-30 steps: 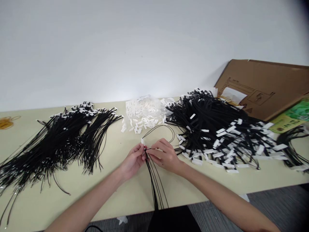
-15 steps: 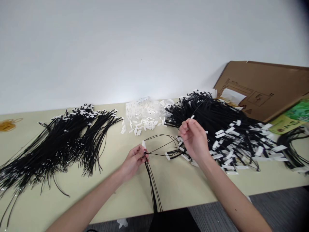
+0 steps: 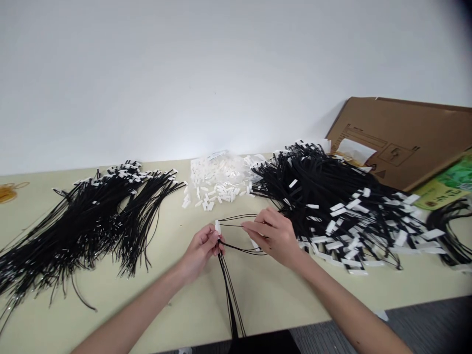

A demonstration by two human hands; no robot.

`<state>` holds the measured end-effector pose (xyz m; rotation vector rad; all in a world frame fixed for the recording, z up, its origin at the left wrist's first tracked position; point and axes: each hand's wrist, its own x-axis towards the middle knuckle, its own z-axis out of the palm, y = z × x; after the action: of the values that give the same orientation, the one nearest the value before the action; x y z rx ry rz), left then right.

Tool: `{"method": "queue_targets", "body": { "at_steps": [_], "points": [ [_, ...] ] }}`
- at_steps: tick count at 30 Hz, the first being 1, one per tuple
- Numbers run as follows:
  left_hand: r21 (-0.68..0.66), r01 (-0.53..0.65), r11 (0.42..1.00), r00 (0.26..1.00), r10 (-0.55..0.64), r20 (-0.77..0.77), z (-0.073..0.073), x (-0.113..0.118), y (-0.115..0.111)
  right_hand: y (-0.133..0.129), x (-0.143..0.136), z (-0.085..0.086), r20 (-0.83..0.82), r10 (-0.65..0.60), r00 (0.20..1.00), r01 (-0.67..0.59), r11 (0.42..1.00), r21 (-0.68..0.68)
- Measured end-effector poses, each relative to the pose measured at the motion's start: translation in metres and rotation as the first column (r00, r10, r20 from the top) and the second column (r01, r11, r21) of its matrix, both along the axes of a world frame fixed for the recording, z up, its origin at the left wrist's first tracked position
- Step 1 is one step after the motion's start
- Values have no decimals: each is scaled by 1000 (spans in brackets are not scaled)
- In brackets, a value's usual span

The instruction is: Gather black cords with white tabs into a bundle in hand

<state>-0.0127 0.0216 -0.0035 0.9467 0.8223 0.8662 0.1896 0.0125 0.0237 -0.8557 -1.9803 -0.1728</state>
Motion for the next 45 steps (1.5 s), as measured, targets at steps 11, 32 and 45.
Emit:
{"method": "queue_targets", "body": {
  "at_steps": [11, 32, 45],
  "points": [
    [-18, -13, 1000, 999, 14, 29, 3, 1, -1, 2, 1, -3, -4, -2, 1000, 1, 1000, -14],
    [34, -24, 999, 999, 25, -26, 3, 1, -1, 0, 1, -2, -8, -2, 1000, 2, 1000, -19],
    [131, 139, 982, 980, -117, -163, 3, 0, -1, -3, -9, -7, 76, 64, 995, -54, 990, -131]
  ]
}}
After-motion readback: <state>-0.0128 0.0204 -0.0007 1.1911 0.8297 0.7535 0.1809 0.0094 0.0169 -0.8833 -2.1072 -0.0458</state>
